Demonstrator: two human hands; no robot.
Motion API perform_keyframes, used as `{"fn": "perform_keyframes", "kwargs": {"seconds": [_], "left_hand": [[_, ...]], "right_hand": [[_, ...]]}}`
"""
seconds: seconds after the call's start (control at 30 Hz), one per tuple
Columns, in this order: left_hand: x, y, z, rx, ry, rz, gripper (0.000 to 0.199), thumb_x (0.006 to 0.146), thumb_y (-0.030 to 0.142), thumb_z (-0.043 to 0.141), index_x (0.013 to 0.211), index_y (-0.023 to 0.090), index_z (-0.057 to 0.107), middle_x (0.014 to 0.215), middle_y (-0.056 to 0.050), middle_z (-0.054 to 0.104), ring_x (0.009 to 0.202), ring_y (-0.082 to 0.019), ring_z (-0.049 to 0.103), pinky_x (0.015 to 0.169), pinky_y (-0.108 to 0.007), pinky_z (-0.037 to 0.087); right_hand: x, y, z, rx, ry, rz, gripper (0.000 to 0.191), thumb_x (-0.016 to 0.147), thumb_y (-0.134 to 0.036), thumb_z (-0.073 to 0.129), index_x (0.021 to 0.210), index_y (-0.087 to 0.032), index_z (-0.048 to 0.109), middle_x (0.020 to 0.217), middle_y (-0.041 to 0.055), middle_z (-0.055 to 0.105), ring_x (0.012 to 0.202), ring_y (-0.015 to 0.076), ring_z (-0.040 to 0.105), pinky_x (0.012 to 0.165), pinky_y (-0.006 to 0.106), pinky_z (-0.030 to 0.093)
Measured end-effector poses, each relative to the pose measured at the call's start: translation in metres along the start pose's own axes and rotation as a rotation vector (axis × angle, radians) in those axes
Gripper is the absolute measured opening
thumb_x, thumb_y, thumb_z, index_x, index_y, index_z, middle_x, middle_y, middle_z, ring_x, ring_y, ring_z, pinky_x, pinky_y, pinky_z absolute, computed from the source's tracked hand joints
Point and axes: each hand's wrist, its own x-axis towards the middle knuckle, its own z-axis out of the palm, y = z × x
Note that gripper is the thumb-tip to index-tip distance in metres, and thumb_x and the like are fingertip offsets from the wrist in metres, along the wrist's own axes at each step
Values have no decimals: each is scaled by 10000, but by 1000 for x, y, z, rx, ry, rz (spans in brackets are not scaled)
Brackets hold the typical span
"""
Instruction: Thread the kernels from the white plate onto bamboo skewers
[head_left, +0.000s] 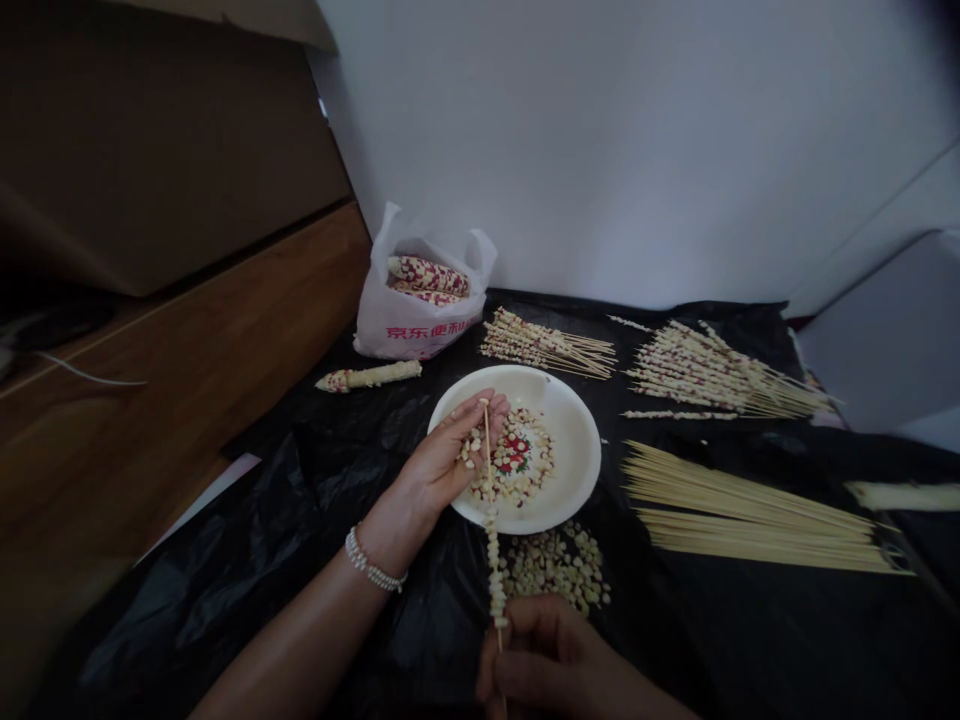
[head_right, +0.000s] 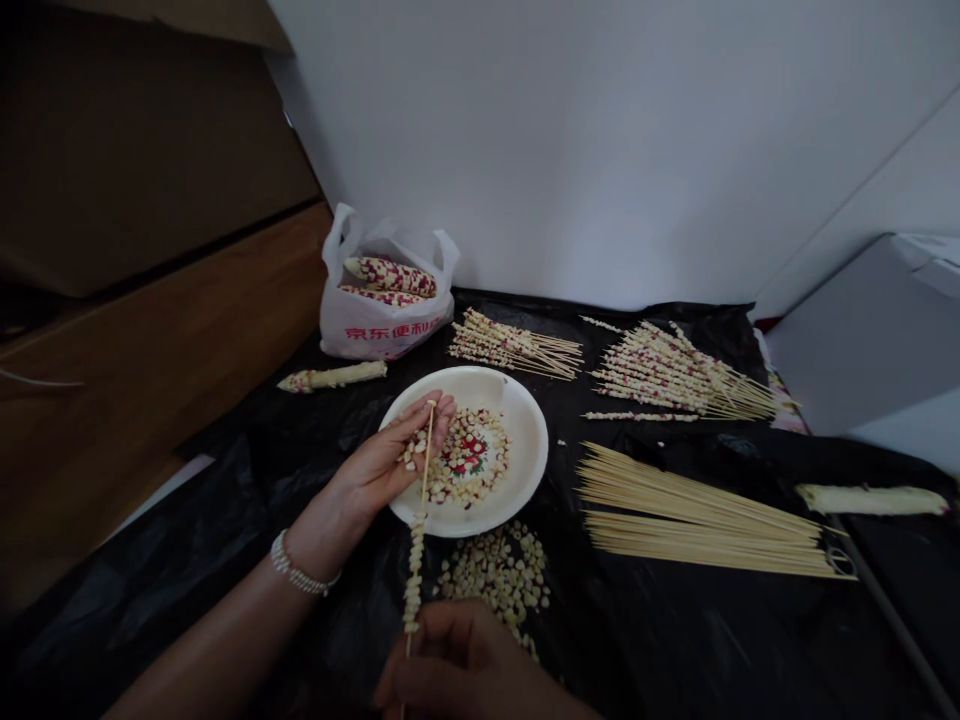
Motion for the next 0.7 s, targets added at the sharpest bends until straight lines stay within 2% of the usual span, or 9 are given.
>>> {"fn": "perform_keyframes", "kwargs": {"seconds": [0.2, 0.43, 0.57, 0.7], "left_hand": [[-3, -1, 1, 74, 22, 34, 202, 829, 28, 567, 982, 107, 671, 1057, -134, 706, 1014, -200, 667, 819, -247, 566], [0, -2, 1, 70, 20, 74, 243, 824, 12, 564, 1034, 94, 655, 1002, -138, 715, 905, -175, 697, 772, -235, 578], [-1, 2, 5, -12, 48, -2, 228, 865, 67, 533, 1068, 80, 636, 927, -132, 724, 853, -179, 706, 747, -256, 589], [-2, 7, 9, -97, 66, -58, 237, 916, 185, 487, 1055, 60, 633, 880, -144, 723, 830, -192, 707, 719, -274, 596]], "right_hand": [[2, 6, -4, 38, -35, -37, 311, 770, -424, 707, 789, -116, 670, 613, -2, 643, 482, 37, 544, 455, 136, 360], [3, 9, -4, 60, 20, -111, 325, 791, -441, 684, 812, -120, 641, 579, -8, 625, 419, 31, 502, 403, 131, 323], [4, 10, -7, 77, 86, -131, 311, 810, -447, 659, 831, -140, 615, 548, -41, 592, 324, 16, 404, 326, 129, 257], [5, 8, -6, 16, 106, -109, 335, 790, -477, 667, 821, -149, 611, 545, -49, 587, 310, 11, 387, 315, 129, 242]]}}
